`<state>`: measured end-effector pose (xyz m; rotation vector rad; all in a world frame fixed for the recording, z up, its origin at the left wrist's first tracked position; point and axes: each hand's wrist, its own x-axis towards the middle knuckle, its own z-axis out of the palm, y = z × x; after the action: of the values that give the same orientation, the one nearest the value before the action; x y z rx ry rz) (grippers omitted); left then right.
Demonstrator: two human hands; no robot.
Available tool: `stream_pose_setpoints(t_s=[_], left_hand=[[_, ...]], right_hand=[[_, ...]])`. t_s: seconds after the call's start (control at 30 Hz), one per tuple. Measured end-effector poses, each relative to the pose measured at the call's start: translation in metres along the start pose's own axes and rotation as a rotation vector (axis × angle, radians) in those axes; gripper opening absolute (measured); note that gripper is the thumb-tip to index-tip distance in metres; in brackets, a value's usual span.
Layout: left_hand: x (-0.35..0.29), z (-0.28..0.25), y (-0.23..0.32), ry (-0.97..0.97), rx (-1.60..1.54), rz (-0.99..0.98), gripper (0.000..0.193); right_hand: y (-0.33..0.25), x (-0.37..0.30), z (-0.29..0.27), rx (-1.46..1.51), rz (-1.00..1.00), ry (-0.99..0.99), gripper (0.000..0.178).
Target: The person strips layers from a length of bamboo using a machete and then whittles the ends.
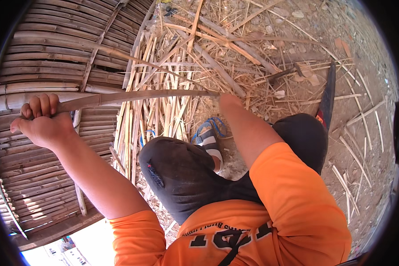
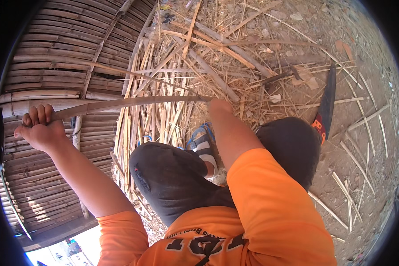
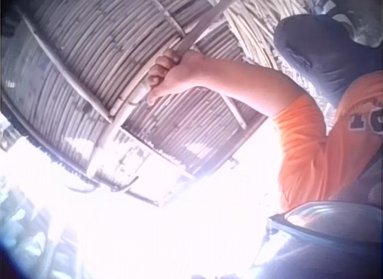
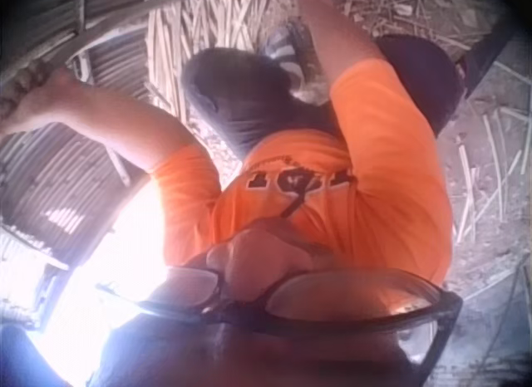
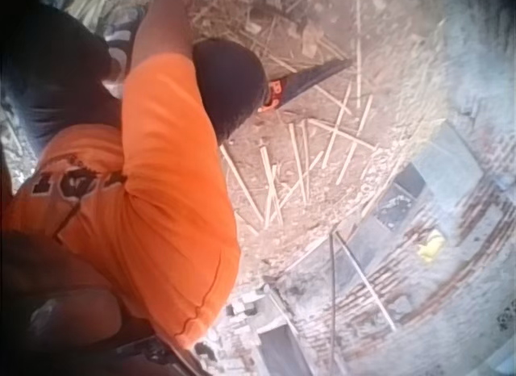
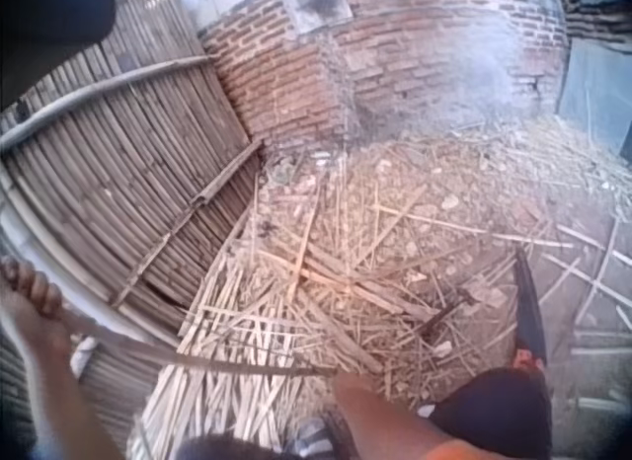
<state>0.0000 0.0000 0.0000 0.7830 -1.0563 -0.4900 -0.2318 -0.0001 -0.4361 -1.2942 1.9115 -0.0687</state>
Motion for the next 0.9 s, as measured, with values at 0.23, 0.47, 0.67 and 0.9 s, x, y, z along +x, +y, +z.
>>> stream_pose_setpoints(t_s=[0.23,0.47,0.67,0.9], left_hand=[[0.011,-0.012,-0.007,0.025,-0.019,-0.017,0.061],[0.016,-0.039,-0.012,0.063,0.016,0.003,0.06],[0.026,-0.065,-0.019,0.065,-0.033,-0.027,0.06],[0.035,-0.091,-0.027,0.12,-0.069,-0.053,0.06]], right_hand=[[0.004,0.008,-0.016,-0.218,-0.057,-0.242,0.034],[0.016,-0.002,0.014,-0.092,-0.011,-0.095,0.031],[0.017,0.017,0.009,-0.233,-0.171,-0.179,0.032],[0.038,0.024,0.037,-0.046,-0.014,-0.028,0.027]])
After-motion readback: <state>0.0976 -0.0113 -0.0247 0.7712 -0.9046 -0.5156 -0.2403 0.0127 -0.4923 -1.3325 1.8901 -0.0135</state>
